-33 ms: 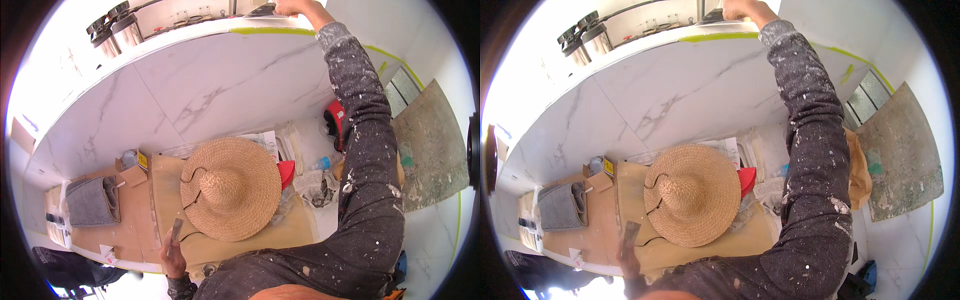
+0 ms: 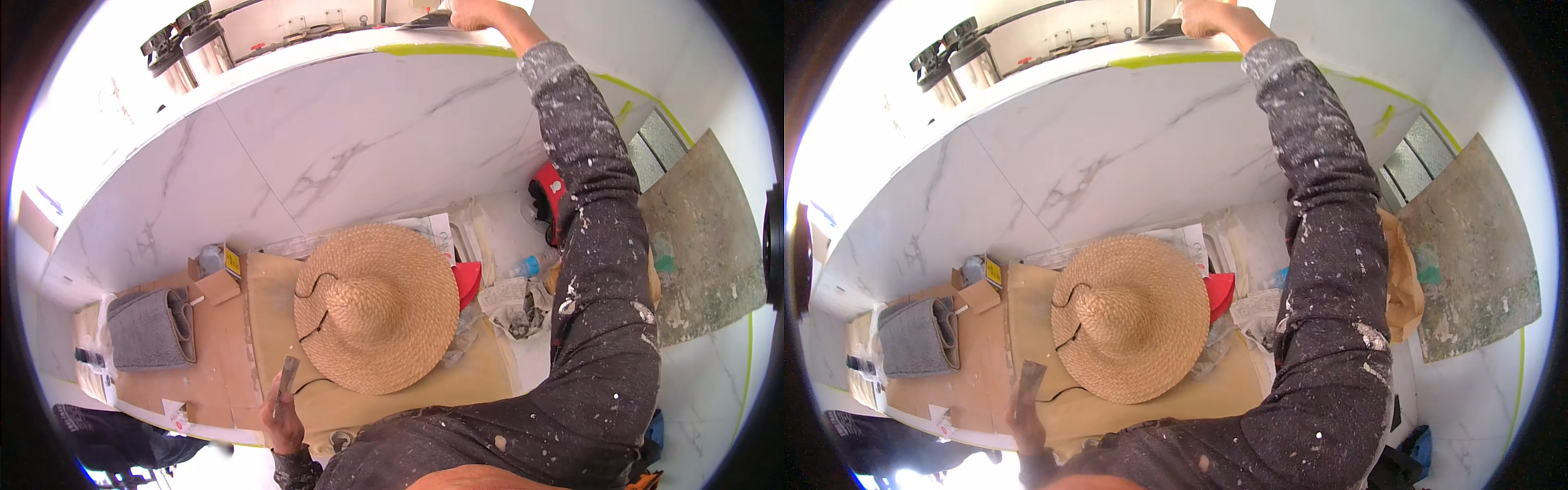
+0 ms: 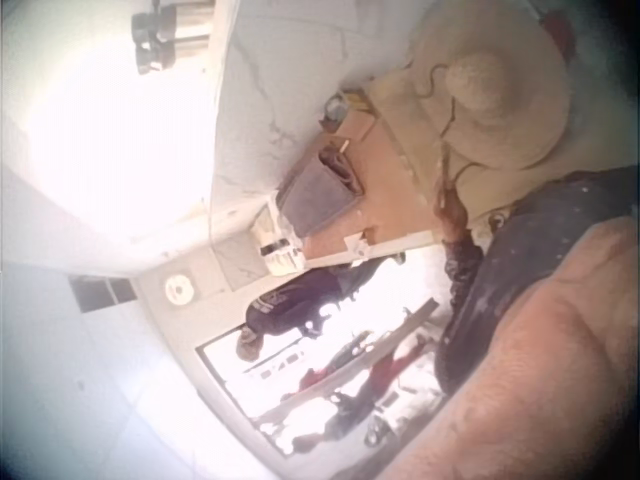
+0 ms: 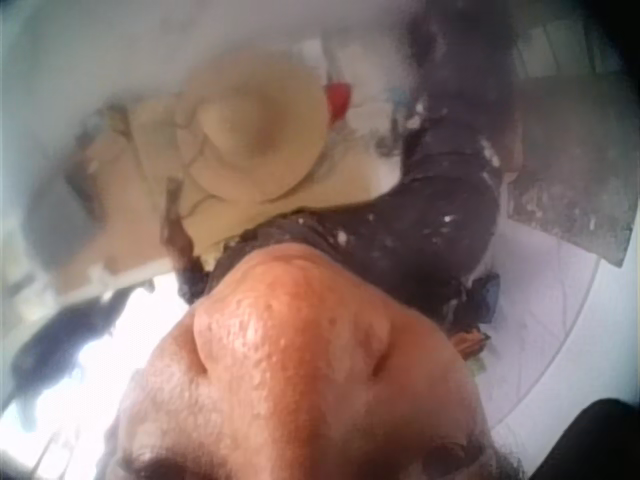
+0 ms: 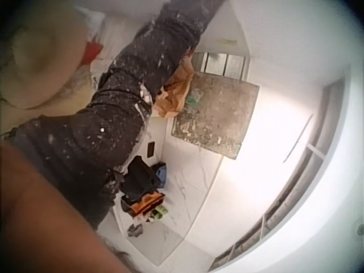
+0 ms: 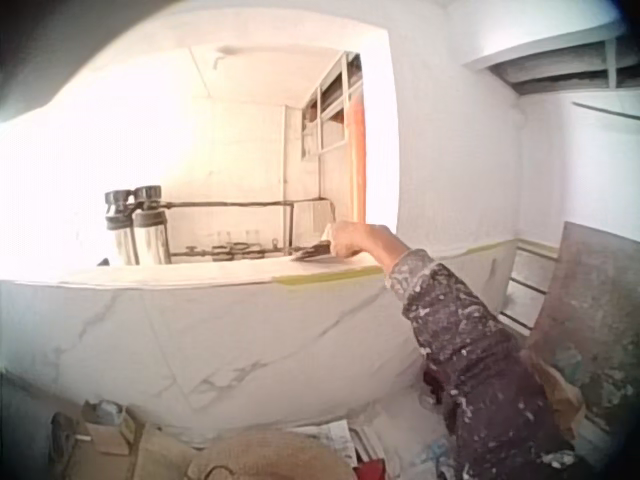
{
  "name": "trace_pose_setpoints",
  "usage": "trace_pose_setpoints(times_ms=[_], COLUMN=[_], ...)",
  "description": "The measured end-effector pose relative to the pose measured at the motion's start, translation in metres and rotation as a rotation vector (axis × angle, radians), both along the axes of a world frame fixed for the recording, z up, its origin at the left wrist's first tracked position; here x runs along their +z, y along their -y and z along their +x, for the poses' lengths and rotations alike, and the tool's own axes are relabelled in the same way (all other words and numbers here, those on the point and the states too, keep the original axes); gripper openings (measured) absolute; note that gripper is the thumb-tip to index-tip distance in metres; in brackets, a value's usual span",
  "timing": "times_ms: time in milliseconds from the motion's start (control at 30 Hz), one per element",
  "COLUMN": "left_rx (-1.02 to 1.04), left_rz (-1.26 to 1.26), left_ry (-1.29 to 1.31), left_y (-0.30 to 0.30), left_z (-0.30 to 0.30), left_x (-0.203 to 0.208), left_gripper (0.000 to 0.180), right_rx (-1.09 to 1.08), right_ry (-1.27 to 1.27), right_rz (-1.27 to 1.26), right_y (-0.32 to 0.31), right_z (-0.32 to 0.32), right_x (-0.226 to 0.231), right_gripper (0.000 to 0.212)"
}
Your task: The person applies grout to the joints between white marble-patterned wall tiles using a small trowel. They repeatedly scoop grout from a larger trowel and spread it along the upper horizontal seams near the ceiling. Another person works nearby on a ladder.
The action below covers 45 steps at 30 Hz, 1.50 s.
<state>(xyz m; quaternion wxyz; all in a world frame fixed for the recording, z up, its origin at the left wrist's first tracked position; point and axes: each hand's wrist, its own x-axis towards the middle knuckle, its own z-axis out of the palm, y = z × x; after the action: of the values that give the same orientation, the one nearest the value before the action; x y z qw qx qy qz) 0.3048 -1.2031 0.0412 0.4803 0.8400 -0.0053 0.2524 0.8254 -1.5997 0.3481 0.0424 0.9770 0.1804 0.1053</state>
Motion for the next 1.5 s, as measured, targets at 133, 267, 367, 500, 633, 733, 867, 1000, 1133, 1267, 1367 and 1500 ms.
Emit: trace_pose_setpoints(times_ms=[133, 267, 367, 500, 633, 733, 867, 1000, 1133, 1267, 1367, 1500], left_rx=[0.008, -0.012, -0.017, 0.039, 0.020, 0.088, 0.061, 0.034, 0.015, -0.005, -0.007, 0.073], left_rz=[-0.004, 0.072, 0.034, -0.066, -0.155, -0.140, -0.036, -0.029, -0.051, -0.067, -0.055, -0.448], left_ry=[-0.124, -0.105, -0.125, -0.088, -0.002, -0.122, -0.137, -0.166, -0.113, -0.131, -0.125, -0.114], left_y=[0.002, 0.001, -0.001, -0.002, -0.004, -0.002, 0.003, 0.008, 0.011, 0.007, 0.005, 0.022], left_z=[0.005, 0.003, -0.001, -0.009, -0.013, -0.012, -0.007, -0.003, 0.000, 0.001, 0.000, 0.016], left_x=[0.003, 0.007, 0.005, -0.004, -0.007, 0.002, 0.019, 0.031, 0.031, 0.020, 0.012, 0.018], left_gripper=[0.030, 0.030, 0.030, 0.030, 0.030, 0.030, 0.030, 0.030, 0.029, 0.029, 0.030, 0.034], right_rx=[0.144, -0.021, 0.097, -0.049, -0.086, -0.157, -0.209, 0.115, 0.035, -0.011, 0.069, 0.300], right_ry=[0.059, -0.021, 0.122, 0.094, 0.122, 0.206, 0.037, 0.096, 0.109, -0.047, -0.100, 0.145], right_rz=[-0.064, -0.012, -0.007, -0.087, -0.140, -0.129, -0.033, 0.584, -0.030, 0.013, 0.001, 0.422], right_y=[0.023, 0.038, 0.028, 0.014, 0.016, 0.021, 0.022, 0.016, 0.009, 0.030, 0.053, 0.034], right_z=[-0.007, -0.029, -0.023, 0.009, 0.040, 0.044, 0.016, -0.020, -0.031, -0.039, -0.073, -0.155], right_x=[-0.013, 0.026, 0.025, -0.009, -0.006, 0.013, 0.019, 0.007, 0.013, 0.012, 0.003, -0.016], right_gripper=[0.043, 0.039, 0.035, 0.037, 0.036, 0.026, 0.014, 0.015, 0.037, 0.043, 0.041, 0.033])
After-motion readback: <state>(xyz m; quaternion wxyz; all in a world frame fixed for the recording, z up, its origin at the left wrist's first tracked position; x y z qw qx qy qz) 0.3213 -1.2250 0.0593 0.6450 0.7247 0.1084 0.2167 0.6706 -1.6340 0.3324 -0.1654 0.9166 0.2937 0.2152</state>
